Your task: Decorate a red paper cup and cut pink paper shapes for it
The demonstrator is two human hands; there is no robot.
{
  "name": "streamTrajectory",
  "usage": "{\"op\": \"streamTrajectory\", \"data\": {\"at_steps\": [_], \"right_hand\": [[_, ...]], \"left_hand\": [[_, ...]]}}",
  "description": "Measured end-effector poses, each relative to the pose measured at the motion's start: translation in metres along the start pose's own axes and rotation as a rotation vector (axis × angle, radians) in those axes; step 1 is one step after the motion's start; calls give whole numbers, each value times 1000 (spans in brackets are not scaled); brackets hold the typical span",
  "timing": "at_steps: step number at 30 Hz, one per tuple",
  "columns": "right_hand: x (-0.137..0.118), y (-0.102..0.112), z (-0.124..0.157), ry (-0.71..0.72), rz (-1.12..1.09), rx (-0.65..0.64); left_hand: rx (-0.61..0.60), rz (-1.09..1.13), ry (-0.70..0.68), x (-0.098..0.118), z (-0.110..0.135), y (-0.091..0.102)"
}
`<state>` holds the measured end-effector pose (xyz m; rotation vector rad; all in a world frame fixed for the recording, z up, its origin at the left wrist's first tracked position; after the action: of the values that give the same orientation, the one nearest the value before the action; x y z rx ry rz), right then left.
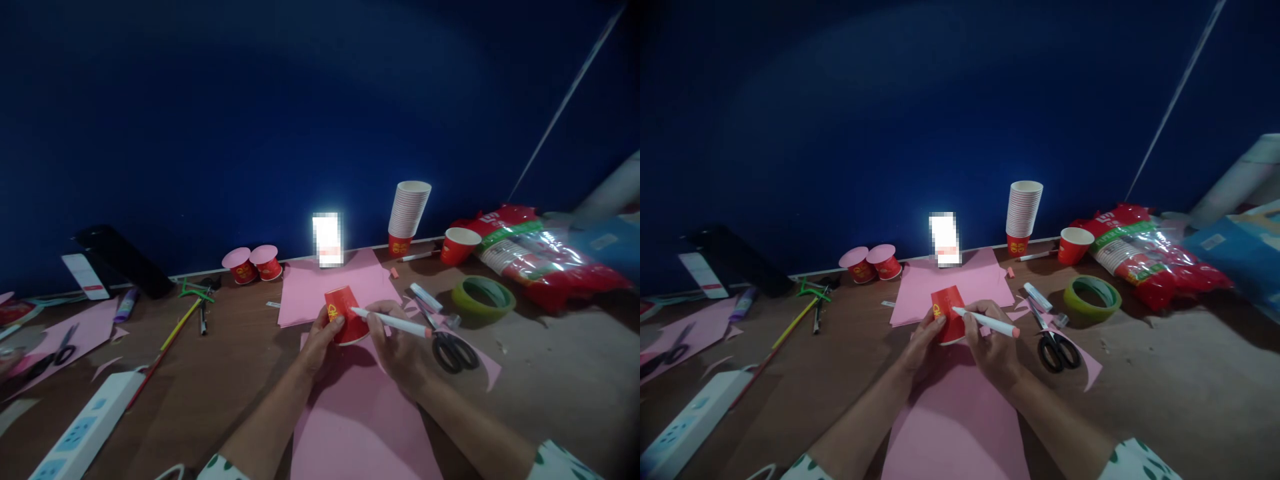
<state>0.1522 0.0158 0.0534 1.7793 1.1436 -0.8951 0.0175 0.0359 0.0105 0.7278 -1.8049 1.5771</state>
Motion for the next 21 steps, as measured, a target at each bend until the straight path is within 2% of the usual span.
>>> {"op": "streamTrajectory", "data": {"at_steps": [5, 21], "right_hand": [[-2, 2, -4, -37, -23, 35], [-8, 4, -5, 15, 56, 21]], "left_hand": [[17, -26, -11, 4, 0, -1], [11, -3, -7, 6, 3, -4]]}}
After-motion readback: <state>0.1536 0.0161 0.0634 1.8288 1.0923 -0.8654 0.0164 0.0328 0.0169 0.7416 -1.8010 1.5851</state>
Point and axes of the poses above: each hand's wrist, its own z-axis away from the middle knuckle, its own y-axis out of the back of the hand, x = y × z, the point moved 3 cm from there along -z, towards the middle knuckle, and after that the axes turned 12 degrees about -y, right-handed, at the moved point
